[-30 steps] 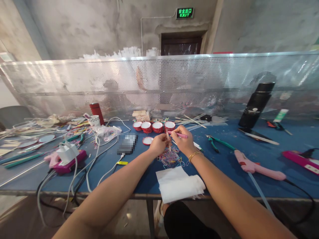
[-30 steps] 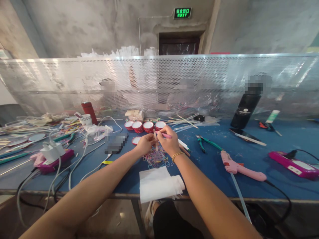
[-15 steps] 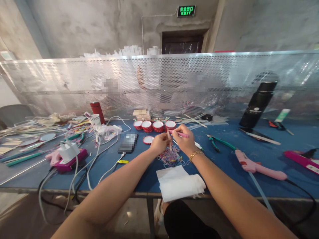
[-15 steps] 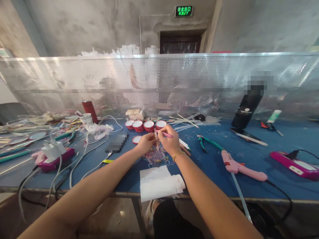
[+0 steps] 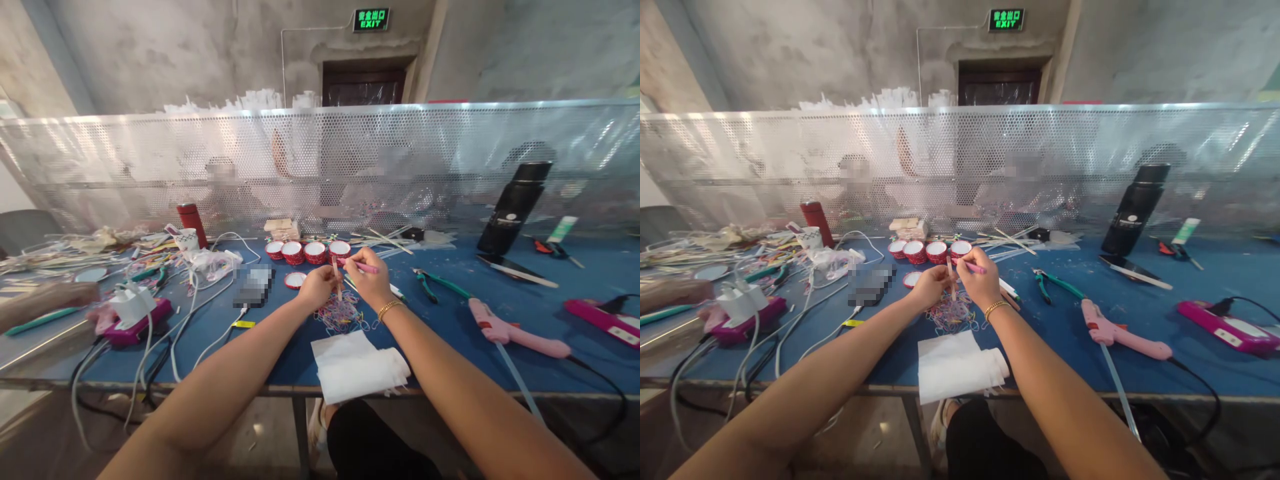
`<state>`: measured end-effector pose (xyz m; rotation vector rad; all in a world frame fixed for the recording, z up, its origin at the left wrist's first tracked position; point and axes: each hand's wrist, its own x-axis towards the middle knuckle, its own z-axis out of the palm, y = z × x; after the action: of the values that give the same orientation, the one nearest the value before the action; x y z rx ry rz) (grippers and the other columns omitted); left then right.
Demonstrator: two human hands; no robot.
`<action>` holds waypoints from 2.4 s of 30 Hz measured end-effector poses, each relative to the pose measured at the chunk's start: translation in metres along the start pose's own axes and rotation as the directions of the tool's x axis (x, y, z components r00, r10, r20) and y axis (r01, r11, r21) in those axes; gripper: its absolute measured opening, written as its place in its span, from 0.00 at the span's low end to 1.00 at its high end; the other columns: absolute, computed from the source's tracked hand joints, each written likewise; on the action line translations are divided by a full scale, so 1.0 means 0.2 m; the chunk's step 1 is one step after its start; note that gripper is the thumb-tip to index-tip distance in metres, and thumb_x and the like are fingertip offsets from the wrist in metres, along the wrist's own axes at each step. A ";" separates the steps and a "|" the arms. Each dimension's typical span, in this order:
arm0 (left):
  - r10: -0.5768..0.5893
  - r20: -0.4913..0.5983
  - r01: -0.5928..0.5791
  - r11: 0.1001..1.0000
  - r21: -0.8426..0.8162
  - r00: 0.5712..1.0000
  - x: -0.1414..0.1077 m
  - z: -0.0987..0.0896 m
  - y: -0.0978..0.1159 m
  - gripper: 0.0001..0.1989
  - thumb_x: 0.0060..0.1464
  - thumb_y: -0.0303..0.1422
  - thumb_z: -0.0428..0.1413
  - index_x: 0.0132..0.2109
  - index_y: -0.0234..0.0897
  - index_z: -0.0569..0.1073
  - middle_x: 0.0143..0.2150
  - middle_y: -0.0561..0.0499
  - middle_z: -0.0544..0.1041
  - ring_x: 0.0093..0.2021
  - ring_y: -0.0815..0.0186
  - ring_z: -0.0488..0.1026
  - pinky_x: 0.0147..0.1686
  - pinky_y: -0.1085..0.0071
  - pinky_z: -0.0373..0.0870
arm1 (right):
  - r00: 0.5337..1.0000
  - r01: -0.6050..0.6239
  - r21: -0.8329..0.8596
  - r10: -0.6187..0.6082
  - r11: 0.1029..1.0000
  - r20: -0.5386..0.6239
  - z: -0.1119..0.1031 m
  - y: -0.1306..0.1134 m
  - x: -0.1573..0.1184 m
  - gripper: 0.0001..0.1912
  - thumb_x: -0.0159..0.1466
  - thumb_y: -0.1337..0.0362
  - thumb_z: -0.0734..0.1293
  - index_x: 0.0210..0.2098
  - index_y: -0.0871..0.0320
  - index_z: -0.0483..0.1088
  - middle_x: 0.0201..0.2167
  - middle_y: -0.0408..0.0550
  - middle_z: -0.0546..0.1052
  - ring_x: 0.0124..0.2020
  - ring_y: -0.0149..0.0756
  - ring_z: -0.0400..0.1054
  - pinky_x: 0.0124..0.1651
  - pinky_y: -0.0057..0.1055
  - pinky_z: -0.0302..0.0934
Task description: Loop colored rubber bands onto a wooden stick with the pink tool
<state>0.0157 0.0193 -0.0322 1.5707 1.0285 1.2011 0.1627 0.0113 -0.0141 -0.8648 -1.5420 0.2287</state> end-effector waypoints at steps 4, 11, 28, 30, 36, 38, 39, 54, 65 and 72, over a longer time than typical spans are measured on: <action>0.029 -0.002 -0.029 1.000 -0.005 1.000 0.00 0.00 0.01 0.08 0.51 0.31 0.62 0.30 0.34 0.70 0.23 0.54 0.76 0.23 0.71 0.70 0.26 0.75 0.66 | 0.999 0.031 -0.008 -0.031 0.999 0.030 0.00 0.00 0.00 0.06 0.61 0.62 0.65 0.27 0.53 0.66 0.25 0.44 0.76 0.28 0.37 0.70 0.35 0.33 0.61; 0.031 -0.005 -0.031 0.999 -0.011 0.999 0.01 0.00 -0.01 0.08 0.51 0.32 0.62 0.30 0.34 0.71 0.23 0.54 0.75 0.24 0.70 0.71 0.27 0.74 0.68 | 1.000 -0.005 0.003 0.005 1.000 0.022 -0.01 0.01 0.00 0.07 0.61 0.61 0.65 0.27 0.53 0.66 0.25 0.44 0.76 0.29 0.38 0.71 0.35 0.33 0.62; 0.027 -0.015 -0.027 1.000 -0.004 1.000 0.00 0.01 0.01 0.10 0.48 0.32 0.65 0.29 0.34 0.71 0.22 0.55 0.74 0.22 0.71 0.69 0.25 0.75 0.65 | 1.000 0.009 -0.024 -0.009 1.000 0.002 0.00 0.01 0.00 0.07 0.59 0.61 0.64 0.25 0.53 0.64 0.25 0.44 0.74 0.28 0.39 0.69 0.35 0.34 0.61; 0.052 -0.020 -0.052 0.999 0.005 0.998 0.00 0.00 0.01 0.11 0.49 0.34 0.65 0.28 0.34 0.70 0.22 0.54 0.74 0.22 0.71 0.69 0.25 0.75 0.65 | 1.000 0.011 -0.007 -0.011 1.000 -0.013 0.00 0.01 0.00 0.07 0.59 0.61 0.64 0.26 0.53 0.64 0.25 0.44 0.74 0.29 0.39 0.69 0.36 0.34 0.61; 0.085 0.003 -0.085 0.996 0.015 0.996 0.01 -0.01 -0.01 0.13 0.49 0.36 0.63 0.27 0.35 0.68 0.22 0.55 0.73 0.22 0.72 0.68 0.24 0.75 0.64 | 1.000 0.016 -0.009 -0.015 1.000 0.012 0.00 0.02 0.02 0.08 0.60 0.60 0.64 0.26 0.53 0.64 0.24 0.43 0.73 0.27 0.37 0.68 0.34 0.32 0.61; 0.077 -0.003 -0.077 0.996 0.033 0.997 0.01 -0.01 0.00 0.12 0.50 0.36 0.63 0.29 0.35 0.69 0.23 0.55 0.74 0.22 0.71 0.68 0.26 0.74 0.66 | 0.999 0.003 -0.051 -0.005 0.999 -0.047 0.00 0.03 0.03 0.08 0.60 0.59 0.64 0.26 0.53 0.64 0.24 0.43 0.73 0.28 0.37 0.68 0.35 0.32 0.61; 0.074 -0.012 -0.074 0.996 0.043 0.997 0.01 -0.01 0.00 0.11 0.51 0.35 0.62 0.29 0.35 0.69 0.23 0.54 0.74 0.23 0.71 0.69 0.26 0.74 0.66 | 0.998 -0.006 -0.062 0.002 0.998 -0.071 -0.01 0.04 0.03 0.08 0.60 0.59 0.64 0.27 0.53 0.64 0.24 0.43 0.73 0.28 0.38 0.68 0.36 0.33 0.61; 0.078 -0.092 -0.066 0.990 0.129 0.993 0.03 -0.05 -0.02 0.09 0.59 0.32 0.56 0.30 0.35 0.70 0.24 0.52 0.77 0.25 0.68 0.74 0.28 0.73 0.69 | 0.991 0.004 -0.133 0.014 0.991 0.134 0.01 0.13 -0.01 0.08 0.65 0.56 0.63 0.35 0.52 0.69 0.23 0.42 0.77 0.27 0.37 0.72 0.37 0.31 0.63; 0.050 -0.065 -0.049 0.999 0.023 0.997 0.01 -0.03 0.00 0.05 0.53 0.20 0.57 0.33 0.34 0.72 0.26 0.52 0.77 0.28 0.67 0.76 0.32 0.72 0.72 | 0.997 -0.057 0.119 0.050 0.991 0.057 0.00 0.11 -0.01 0.18 0.68 0.54 0.58 0.46 0.55 0.74 0.23 0.43 0.75 0.27 0.38 0.71 0.37 0.33 0.64; 0.073 -0.072 -0.072 0.997 0.022 0.995 -0.01 -0.04 0.02 0.05 0.50 0.22 0.59 0.30 0.34 0.72 0.26 0.53 0.77 0.28 0.67 0.76 0.31 0.73 0.71 | 1.000 -0.026 0.054 0.026 0.998 0.011 0.02 0.11 0.00 0.07 0.60 0.59 0.64 0.35 0.53 0.71 0.30 0.46 0.79 0.33 0.40 0.74 0.39 0.33 0.66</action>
<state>0.0087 0.0170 -0.0274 1.6014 1.0395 1.3098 0.1675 0.0271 -0.0288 -0.8424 -1.5283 0.2933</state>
